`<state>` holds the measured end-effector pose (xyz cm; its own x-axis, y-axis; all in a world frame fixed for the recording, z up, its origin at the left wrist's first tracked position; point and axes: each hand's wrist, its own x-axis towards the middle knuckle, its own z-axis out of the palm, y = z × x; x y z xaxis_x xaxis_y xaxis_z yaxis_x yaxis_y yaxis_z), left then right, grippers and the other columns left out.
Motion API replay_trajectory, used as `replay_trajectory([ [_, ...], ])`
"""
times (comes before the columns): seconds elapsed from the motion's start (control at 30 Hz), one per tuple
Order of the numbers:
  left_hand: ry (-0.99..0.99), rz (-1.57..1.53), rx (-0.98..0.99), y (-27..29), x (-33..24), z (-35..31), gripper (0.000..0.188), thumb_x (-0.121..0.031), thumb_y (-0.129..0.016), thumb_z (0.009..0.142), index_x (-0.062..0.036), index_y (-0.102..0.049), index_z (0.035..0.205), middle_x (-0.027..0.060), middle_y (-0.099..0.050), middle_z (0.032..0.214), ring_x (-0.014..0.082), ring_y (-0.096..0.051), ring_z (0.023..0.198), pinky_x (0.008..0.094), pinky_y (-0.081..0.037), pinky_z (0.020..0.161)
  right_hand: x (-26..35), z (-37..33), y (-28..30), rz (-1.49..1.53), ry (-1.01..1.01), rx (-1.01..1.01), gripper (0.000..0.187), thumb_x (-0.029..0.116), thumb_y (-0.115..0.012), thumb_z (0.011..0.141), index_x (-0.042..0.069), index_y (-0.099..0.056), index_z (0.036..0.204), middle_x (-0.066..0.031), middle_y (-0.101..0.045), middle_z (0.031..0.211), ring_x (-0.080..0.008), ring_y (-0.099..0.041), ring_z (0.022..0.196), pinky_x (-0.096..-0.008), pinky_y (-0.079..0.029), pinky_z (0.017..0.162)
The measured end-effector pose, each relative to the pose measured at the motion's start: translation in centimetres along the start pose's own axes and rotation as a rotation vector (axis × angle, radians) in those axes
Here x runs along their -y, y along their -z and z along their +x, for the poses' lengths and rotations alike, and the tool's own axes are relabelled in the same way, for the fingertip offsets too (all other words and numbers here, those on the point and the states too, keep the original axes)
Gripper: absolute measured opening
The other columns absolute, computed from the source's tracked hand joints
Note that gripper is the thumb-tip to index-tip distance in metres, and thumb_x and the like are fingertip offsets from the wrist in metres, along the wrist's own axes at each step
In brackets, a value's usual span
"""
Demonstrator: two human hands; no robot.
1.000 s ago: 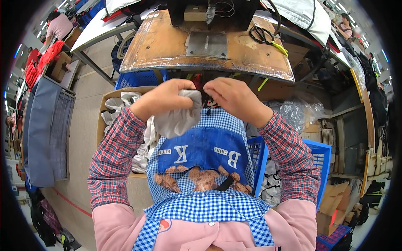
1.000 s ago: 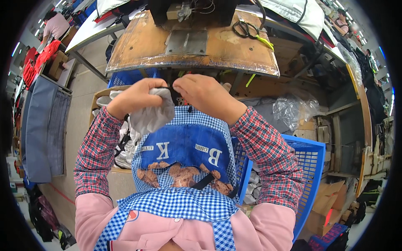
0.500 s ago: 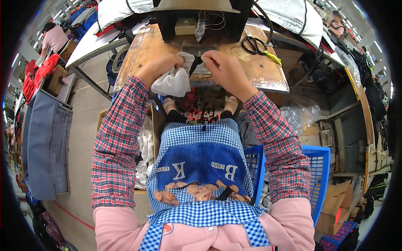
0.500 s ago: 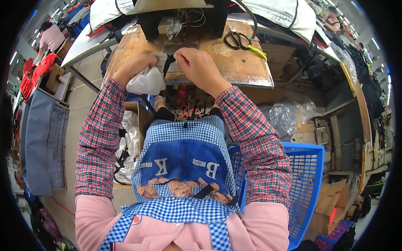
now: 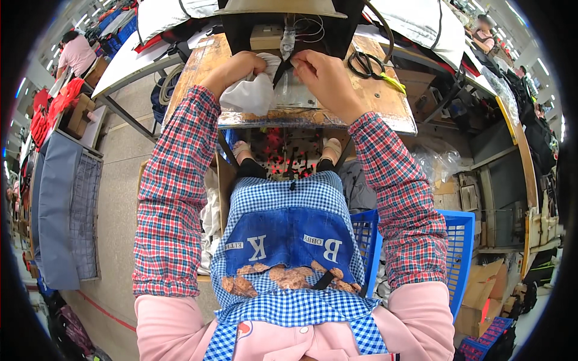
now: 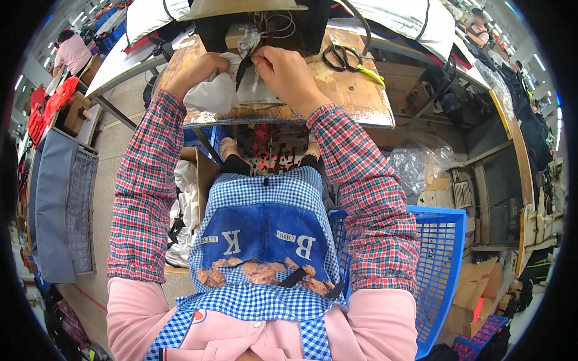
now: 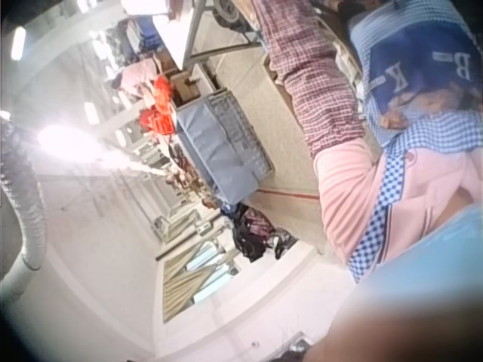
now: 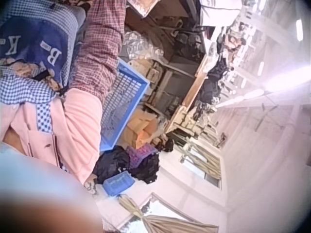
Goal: Assembling shoe components using an industrial machine.
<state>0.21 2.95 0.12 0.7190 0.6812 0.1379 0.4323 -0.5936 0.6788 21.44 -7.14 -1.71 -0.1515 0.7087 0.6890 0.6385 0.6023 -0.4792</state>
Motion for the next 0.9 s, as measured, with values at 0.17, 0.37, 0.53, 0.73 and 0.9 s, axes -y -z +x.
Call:
replay_trajectory([
  [0.17,-0.093,0.004,0.013,0.1,1.1,0.6,0.024,-0.015,-0.054,0.077,0.0047,-0.054,0.063,0.0104,-0.054,0.068,0.0185,-0.047,0.065,0.0357,-0.039,0.061,-0.2,0.3,-0.2,-0.01,-0.01,-0.008,0.019,0.012,-0.058,0.093,-0.003,-0.065,0.101,-0.0131,-0.068,0.076,-0.0185,-0.068,0.069,-0.0288,-0.052,0.064],
  [0.37,-0.124,0.107,0.013,0.3,1.3,0.5,0.014,-0.011,-0.055,0.078,-0.002,-0.057,0.067,0.0062,-0.054,0.07,0.0189,-0.051,0.068,0.0311,-0.041,0.064,0.0,0.5,-0.2,0.003,-0.026,-0.011,0.021,0.014,-0.058,0.093,-0.004,-0.065,0.103,-0.0131,-0.069,0.077,-0.0176,-0.068,0.069,-0.0285,-0.052,0.064],
  [0.53,0.22,-0.266,-0.064,-0.2,-1.2,-0.5,0.019,-0.015,-0.053,0.079,0.0025,-0.06,0.08,0.0015,-0.057,0.079,0.0099,-0.052,0.069,0.0266,-0.042,0.064,0.1,0.3,0.1,0.111,-0.141,0.015,0.023,0.016,-0.058,0.094,-0.004,-0.065,0.105,-0.0111,-0.07,0.079,-0.0138,-0.067,0.07,-0.0267,-0.052,0.065],
  [0.73,0.257,-0.507,-0.028,-0.4,-2.3,-1.5,0.038,-0.008,-0.049,0.078,0.0016,-0.061,0.113,0.0051,-0.063,0.091,0.0126,-0.06,0.075,0.0247,-0.048,0.069,0.5,0.4,0.3,0.26,-0.257,0.034,0.026,0.018,-0.058,0.096,-0.005,-0.065,0.106,-0.0073,-0.07,0.079,-0.0095,-0.066,0.071,-0.0235,-0.052,0.065],
  [0.9,0.277,-0.594,-0.005,-0.4,-1.7,-1.5,0.047,-0.004,-0.048,0.077,-0.0009,-0.057,0.124,0.0066,-0.064,0.097,0.0138,-0.063,0.077,0.0253,-0.051,0.069,0.7,0.5,0.3,0.401,-0.353,0.037,0.021,0.012,-0.059,0.094,-0.006,-0.066,0.102,-0.0079,-0.069,0.08,-0.0098,-0.064,0.072,-0.0235,-0.053,0.066],
])
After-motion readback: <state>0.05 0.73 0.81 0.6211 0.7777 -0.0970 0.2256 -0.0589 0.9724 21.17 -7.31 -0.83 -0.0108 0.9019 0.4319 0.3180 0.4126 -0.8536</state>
